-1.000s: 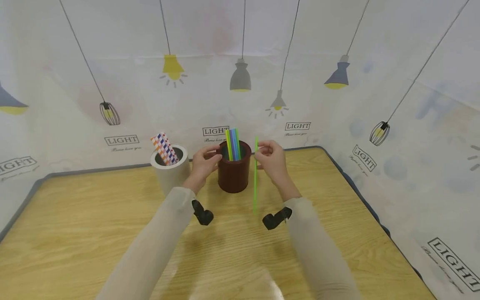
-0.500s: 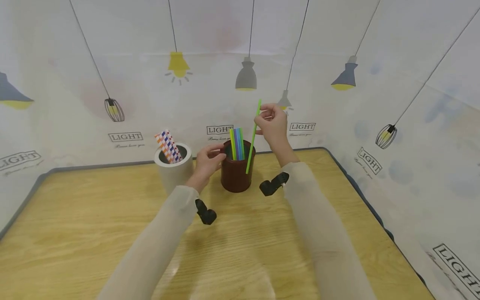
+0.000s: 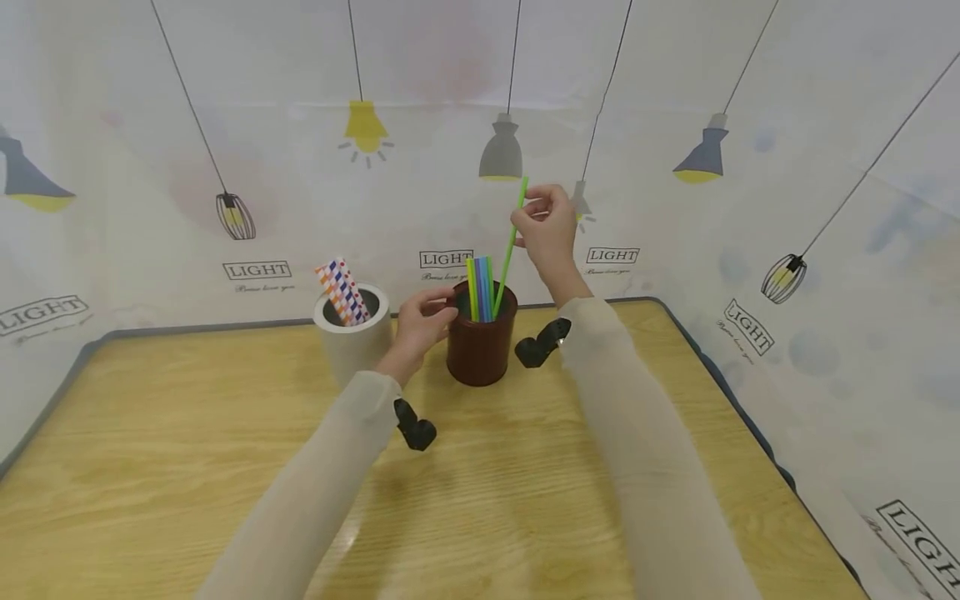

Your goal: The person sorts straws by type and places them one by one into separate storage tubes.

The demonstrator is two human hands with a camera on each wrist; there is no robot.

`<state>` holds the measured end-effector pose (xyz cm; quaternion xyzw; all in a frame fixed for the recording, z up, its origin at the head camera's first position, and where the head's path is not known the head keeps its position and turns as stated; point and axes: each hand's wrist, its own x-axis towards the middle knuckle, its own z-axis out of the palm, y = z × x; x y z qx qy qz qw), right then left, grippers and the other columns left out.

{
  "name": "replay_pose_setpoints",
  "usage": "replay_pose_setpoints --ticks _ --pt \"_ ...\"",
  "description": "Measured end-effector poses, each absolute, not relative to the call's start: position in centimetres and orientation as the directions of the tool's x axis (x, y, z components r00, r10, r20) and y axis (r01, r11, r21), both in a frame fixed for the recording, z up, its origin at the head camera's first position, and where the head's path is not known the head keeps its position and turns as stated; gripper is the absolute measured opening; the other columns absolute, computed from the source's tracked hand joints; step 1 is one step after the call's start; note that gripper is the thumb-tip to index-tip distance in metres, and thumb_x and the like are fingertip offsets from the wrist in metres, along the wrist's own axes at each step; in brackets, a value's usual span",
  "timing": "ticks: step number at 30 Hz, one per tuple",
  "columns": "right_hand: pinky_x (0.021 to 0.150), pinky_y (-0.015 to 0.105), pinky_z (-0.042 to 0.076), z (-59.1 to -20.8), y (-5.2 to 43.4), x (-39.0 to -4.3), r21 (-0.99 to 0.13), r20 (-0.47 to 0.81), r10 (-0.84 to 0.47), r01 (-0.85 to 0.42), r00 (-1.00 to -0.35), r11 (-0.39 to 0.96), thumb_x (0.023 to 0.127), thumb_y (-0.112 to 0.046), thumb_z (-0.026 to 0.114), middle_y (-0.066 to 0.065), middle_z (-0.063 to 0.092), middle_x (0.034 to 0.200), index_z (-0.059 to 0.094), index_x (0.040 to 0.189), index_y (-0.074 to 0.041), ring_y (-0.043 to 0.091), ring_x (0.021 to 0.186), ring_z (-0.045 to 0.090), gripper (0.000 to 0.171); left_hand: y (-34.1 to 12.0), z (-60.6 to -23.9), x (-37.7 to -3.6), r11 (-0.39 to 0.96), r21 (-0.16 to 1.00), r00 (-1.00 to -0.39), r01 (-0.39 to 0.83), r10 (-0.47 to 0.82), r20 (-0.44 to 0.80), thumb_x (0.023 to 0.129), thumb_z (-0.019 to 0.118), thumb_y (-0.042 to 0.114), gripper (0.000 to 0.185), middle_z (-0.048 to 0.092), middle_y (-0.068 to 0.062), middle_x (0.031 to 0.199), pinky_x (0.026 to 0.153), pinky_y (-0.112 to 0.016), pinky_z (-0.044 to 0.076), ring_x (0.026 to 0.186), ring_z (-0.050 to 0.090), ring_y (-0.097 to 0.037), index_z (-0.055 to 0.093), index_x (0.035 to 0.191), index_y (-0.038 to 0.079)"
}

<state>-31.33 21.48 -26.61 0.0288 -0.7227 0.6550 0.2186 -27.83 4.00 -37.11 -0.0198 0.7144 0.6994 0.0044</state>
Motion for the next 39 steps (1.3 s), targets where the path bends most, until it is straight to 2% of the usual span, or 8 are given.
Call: replay_pose_setpoints --ticks 8,16,29,39 --pt "0.054 0.026 0.053 -29.8 21.3 -32.0 -0.92 0.347 0.209 -0.289 -0.914 0.263 0.076 0.004 0.052 0.008 0.051 0.081 0.051 0.1 -0.003 0.01 0.067 0.052 0.025 4.1 -37.0 -27.7 0.022 0.999 -0.999 -0.029 -0.03 -0.029 0.081 0.063 0.005 0.031 0.057 -0.011 0.104 0.073 -0.035 0.051 0.094 0.053 -0.021 0.064 0.111 0.009" --pt "0.058 0.032 0.055 -31.9 21.3 -32.1 -0.929 0.273 0.175 -0.212 -0.946 0.304 0.078 0.004 0.052 0.005 0.049 0.082 0.05 0.107 0.001 0.011 0.069 0.051 0.03 4.1 -37.2 -27.8 0.014 0.999 -0.999 -0.039 -0.033 -0.038 0.08 0.063 0.006 0.031 0.057 -0.011 0.105 0.069 -0.03 0.051 0.094 0.053 -0.02 0.064 0.111 0.01" --pt "0.056 0.021 0.052 -33.3 21.3 -31.7 -0.911 0.22 0.086 -0.173 -0.972 0.375 0.077 0.005 0.055 0.009 0.052 0.083 0.051 0.107 0.007 0.013 0.068 0.053 0.03 4.1 -37.2 -27.8 0.008 0.999 -0.999 -0.042 -0.032 -0.041 0.08 0.062 0.006 0.032 0.057 -0.011 0.106 0.074 -0.034 0.051 0.095 0.053 -0.02 0.064 0.112 0.01" --pt "0.063 0.027 0.05 -33.4 21.5 -31.7 -0.867 0.18 0.052 -0.133 -0.982 0.481 0.079 -0.003 0.059 0.014 0.058 0.087 0.052 0.107 0.003 0.02 0.075 0.055 0.03 4.2 -37.0 -27.6 -0.005 1.0 -0.999 -0.03 -0.034 -0.03 0.08 0.062 0.005 0.032 0.056 -0.014 0.108 0.081 -0.043 0.049 0.096 0.053 -0.023 0.064 0.112 0.008"
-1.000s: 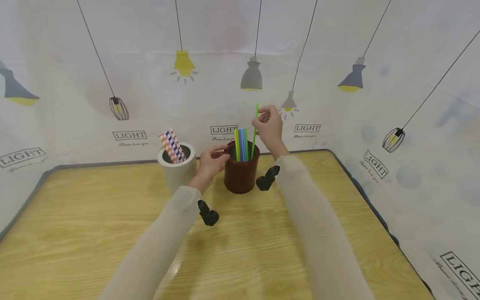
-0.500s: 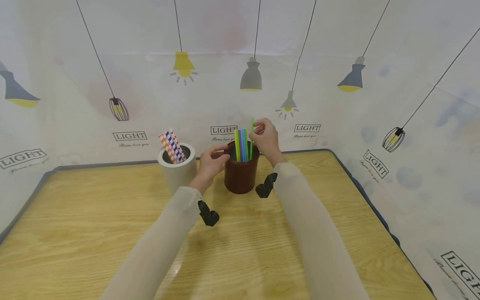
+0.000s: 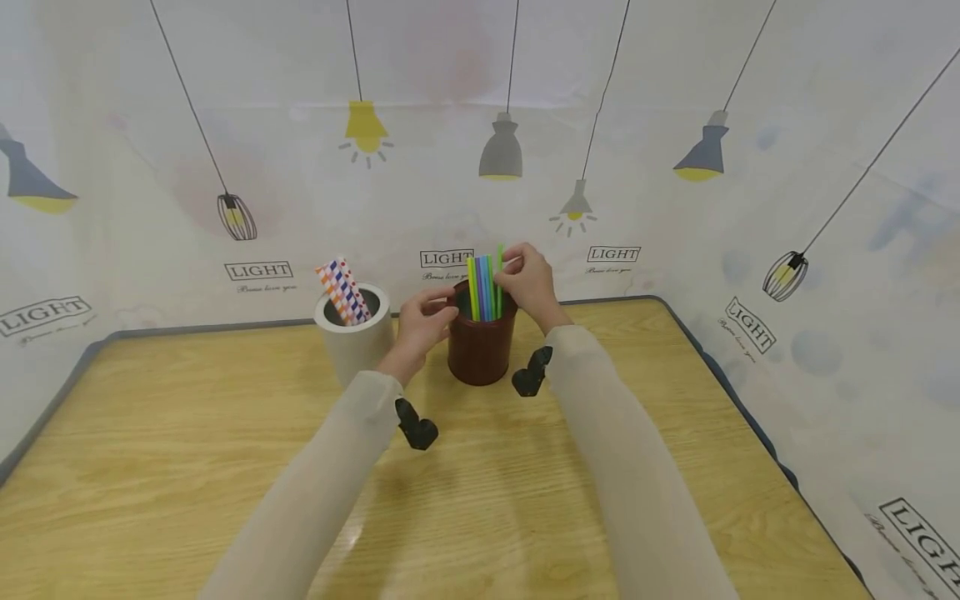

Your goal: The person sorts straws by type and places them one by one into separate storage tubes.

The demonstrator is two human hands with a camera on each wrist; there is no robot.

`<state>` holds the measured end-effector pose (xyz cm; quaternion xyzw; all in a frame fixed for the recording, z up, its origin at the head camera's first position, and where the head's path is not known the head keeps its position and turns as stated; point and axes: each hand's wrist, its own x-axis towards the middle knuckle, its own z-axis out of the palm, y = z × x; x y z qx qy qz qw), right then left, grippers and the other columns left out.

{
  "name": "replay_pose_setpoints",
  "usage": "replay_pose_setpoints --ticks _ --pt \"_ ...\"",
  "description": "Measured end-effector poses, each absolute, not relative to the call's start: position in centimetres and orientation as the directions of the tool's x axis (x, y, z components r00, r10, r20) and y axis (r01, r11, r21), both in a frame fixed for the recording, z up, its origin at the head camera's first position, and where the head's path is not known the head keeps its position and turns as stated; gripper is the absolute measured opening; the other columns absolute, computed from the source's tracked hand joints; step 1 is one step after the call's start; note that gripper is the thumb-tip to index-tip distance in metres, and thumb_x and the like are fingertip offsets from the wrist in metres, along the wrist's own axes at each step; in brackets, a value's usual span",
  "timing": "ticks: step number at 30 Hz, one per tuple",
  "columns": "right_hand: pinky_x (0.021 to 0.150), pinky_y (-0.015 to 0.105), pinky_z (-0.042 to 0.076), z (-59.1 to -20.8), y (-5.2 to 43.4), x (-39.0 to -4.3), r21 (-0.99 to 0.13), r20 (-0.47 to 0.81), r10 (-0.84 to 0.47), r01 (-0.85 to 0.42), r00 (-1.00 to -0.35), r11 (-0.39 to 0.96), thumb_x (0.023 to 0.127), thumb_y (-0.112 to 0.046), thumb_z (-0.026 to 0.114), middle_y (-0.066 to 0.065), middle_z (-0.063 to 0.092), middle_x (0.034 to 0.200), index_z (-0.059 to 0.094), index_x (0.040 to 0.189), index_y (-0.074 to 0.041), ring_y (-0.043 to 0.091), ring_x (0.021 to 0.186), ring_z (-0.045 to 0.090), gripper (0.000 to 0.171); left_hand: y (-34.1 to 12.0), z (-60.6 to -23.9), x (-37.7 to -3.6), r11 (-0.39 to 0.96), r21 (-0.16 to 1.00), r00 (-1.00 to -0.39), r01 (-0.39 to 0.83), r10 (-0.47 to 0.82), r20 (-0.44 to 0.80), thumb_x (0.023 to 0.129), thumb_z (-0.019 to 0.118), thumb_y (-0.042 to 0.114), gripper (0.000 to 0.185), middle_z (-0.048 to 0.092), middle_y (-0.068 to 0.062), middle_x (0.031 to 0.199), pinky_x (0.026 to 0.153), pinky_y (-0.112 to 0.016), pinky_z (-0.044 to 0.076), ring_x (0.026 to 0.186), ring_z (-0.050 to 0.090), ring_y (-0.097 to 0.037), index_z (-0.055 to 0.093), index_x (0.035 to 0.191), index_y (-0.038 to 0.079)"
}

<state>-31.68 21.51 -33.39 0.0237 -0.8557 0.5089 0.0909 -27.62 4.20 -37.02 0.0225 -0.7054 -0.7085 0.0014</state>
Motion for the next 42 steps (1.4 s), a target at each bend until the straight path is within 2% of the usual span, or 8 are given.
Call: replay_pose_setpoints --ticks 9,18,23,33,42 --pt "0.066 0.033 0.049 -32.6 21.2 -31.8 -0.765 0.138 -0.038 -0.131 -0.99 0.631 0.081 -0.005 0.06 0.017 0.058 0.091 0.052 0.104 0.003 0.026 0.081 0.056 0.026 4.0 -37.1 -27.8 -0.004 0.999 -0.998 -0.048 -0.034 -0.048 0.08 0.062 0.005 0.032 0.056 -0.013 0.108 0.081 -0.044 0.049 0.096 0.053 -0.023 0.064 0.112 0.009" --pt "0.066 0.031 0.05 -31.9 21.1 -32.3 -0.76 0.059 -0.094 -0.106 -0.994 0.641 0.08 -0.004 0.059 0.02 0.058 0.096 0.051 0.105 0.006 0.025 0.08 0.057 0.028 3.7 -37.0 -27.9 0.012 0.998 -0.998 -0.056 -0.035 -0.055 0.081 0.062 0.007 0.032 0.056 -0.012 0.107 0.076 -0.038 0.051 0.095 0.053 -0.021 0.064 0.112 0.011" --pt "0.07 0.034 0.051 -31.6 21.2 -32.3 -0.764 0.027 -0.103 -0.088 -0.994 0.639 0.081 -0.005 0.059 0.022 0.058 0.1 0.052 0.111 0.006 0.028 0.082 0.059 0.033 3.7 -37.0 -27.9 0.011 0.998 -0.998 -0.058 -0.034 -0.058 0.081 0.062 0.008 0.031 0.056 -0.011 0.107 0.075 -0.038 0.051 0.095 0.053 -0.021 0.064 0.112 0.012" --pt "0.072 0.034 0.053 -31.0 21.6 -31.8 -0.846 -0.054 -0.125 -0.021 -0.991 0.533 0.085 -0.004 0.058 0.023 0.058 0.1 0.051 0.116 0.006 0.027 0.08 0.063 0.034 3.1 -36.6 -27.6 -0.009 0.994 -0.994 -0.105 0.01 -0.105 0.083 0.063 0.007 0.032 0.056 -0.013 0.108 0.081 -0.044 0.049 0.089 0.055 -0.023 0.063 0.115 0.009" --pt "0.076 0.043 0.052 -29.8 23.0 -30.2 -0.828 -0.071 -0.232 -0.072 -0.97 0.556 0.091 -0.013 0.052 0.027 0.057 0.108 0.052 0.119 0.003 0.033 0.093 0.06 0.031 1.7 -35.3 -27.1 0.024 0.998 -0.997 -0.063 0.042 -0.064 0.087 0.061 0.014 0.033 0.052 -0.014 0.113 0.084 -0.047 0.048 0.102 0.052 -0.026 0.059 0.12 0.008"
